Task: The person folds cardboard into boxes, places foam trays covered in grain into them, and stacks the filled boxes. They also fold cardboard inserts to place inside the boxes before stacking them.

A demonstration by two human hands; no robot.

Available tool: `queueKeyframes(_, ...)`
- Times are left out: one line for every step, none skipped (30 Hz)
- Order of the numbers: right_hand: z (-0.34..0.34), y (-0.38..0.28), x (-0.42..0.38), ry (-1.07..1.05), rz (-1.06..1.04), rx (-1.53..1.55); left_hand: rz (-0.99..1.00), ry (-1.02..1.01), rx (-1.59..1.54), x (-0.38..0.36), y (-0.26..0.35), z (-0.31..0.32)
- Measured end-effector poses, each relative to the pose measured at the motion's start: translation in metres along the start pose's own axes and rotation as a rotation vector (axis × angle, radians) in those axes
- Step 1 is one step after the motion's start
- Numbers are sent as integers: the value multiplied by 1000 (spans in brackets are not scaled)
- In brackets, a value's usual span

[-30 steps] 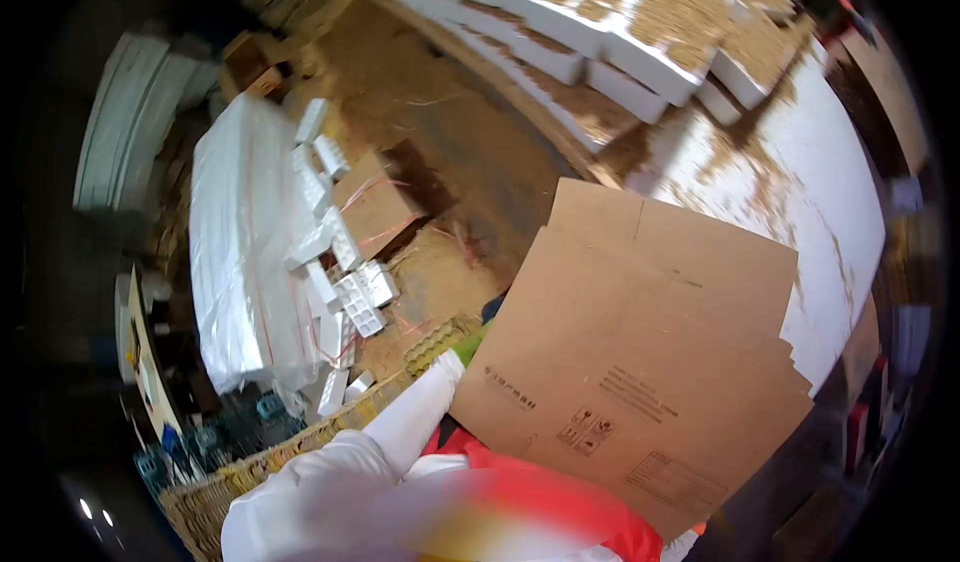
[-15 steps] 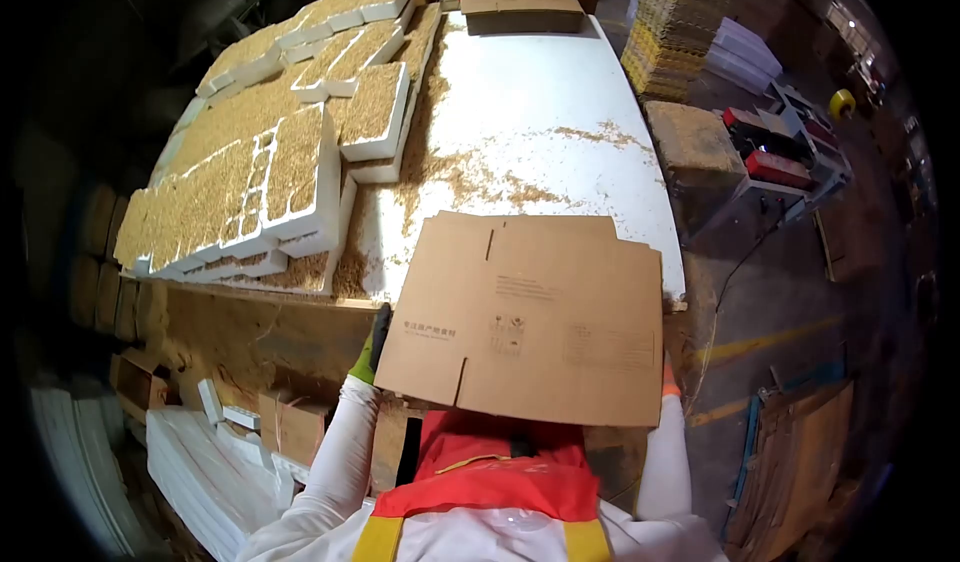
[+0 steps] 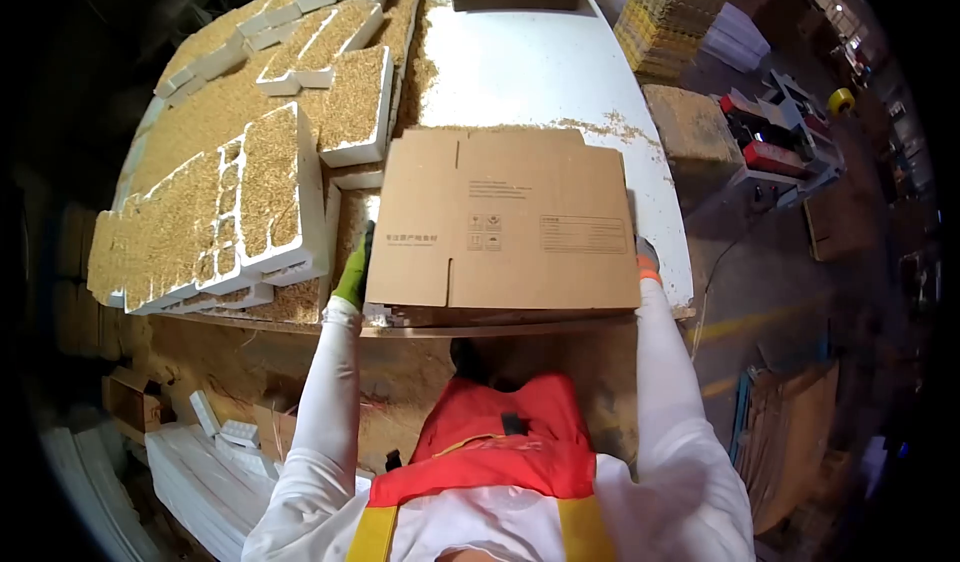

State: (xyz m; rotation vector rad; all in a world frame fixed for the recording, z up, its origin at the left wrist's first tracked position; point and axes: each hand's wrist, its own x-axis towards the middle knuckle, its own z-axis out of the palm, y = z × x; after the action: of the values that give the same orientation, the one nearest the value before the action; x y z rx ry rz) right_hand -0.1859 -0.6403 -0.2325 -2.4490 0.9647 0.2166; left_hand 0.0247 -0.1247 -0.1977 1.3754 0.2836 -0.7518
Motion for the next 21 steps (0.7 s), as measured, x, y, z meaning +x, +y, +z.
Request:
queueKeyframes(6, 2, 8, 19, 13, 109, 57, -64, -49, -3, 4, -3)
queueKeyframes(15, 4, 11, 31, 40, 427, 110, -128, -96, -10, 7, -6)
queueKeyframes(26, 12, 18, 53, 64, 746, 175, -194, -145, -30, 15, 2)
queueKeyframes(38, 23, 26, 82, 87, 1066, 182, -85, -164, -33, 7, 5)
queueKeyframes(48, 37, 35, -70, 286, 1475, 199, 23, -182, -35, 1, 8)
queueKeyframes(46, 39, 42, -113, 260, 1477, 221, 136, -200, -33, -4, 8)
queueKeyframes(47, 43, 45, -160, 240, 1478, 304, 22, -112, -27, -12, 6)
queueKeyframes(52, 50, 42, -203, 228, 1483, 379, -96, -19, -22, -18, 5)
queueKeyframes(43, 30, 17, -26, -9, 1002, 322, -30, 218, -33, 0, 16)
queueKeyframes(43, 27, 4, -27, 42, 1041, 266, 31, 456, -45, 20, 31)
queueKeyframes(41, 25, -4, -32, 87, 1077, 402, 10, 580, -29, 1, 16)
queueKeyframes(38, 24, -8, -47, 127, 1111, 537, -1, 701, -16, -18, -1)
queueKeyframes(38, 28, -16, -85, 156, 1129, 149, 45, 502, -50, 19, 26)
queueKeyframes(39, 30, -23, -125, 182, 1149, 241, 69, 533, -54, 9, 21)
queueKeyframes(37, 30, -17, -159, 190, 1172, 353, 95, 562, -49, -8, 15)
queueKeyframes(39, 33, -10, -159, 166, 1205, 403, 117, 606, -40, -20, 5)
queueKeyframes(44, 44, -4, -164, 150, 1234, 453, 141, 650, -31, -32, -5)
queueKeyframes(49, 61, 2, -167, 134, 1264, 373, 81, 428, -40, -27, -2)
queueKeyframes(46, 62, 4, -73, 89, 1258, 302, 17, 208, -50, -14, 3)
queueKeyframes(32, 72, -3, -83, 163, 1234, 232, -49, -12, -56, -3, 7)
queueKeyframes(-2, 50, -22, -94, 237, 1210, 238, 5, -17, -54, -17, -8)
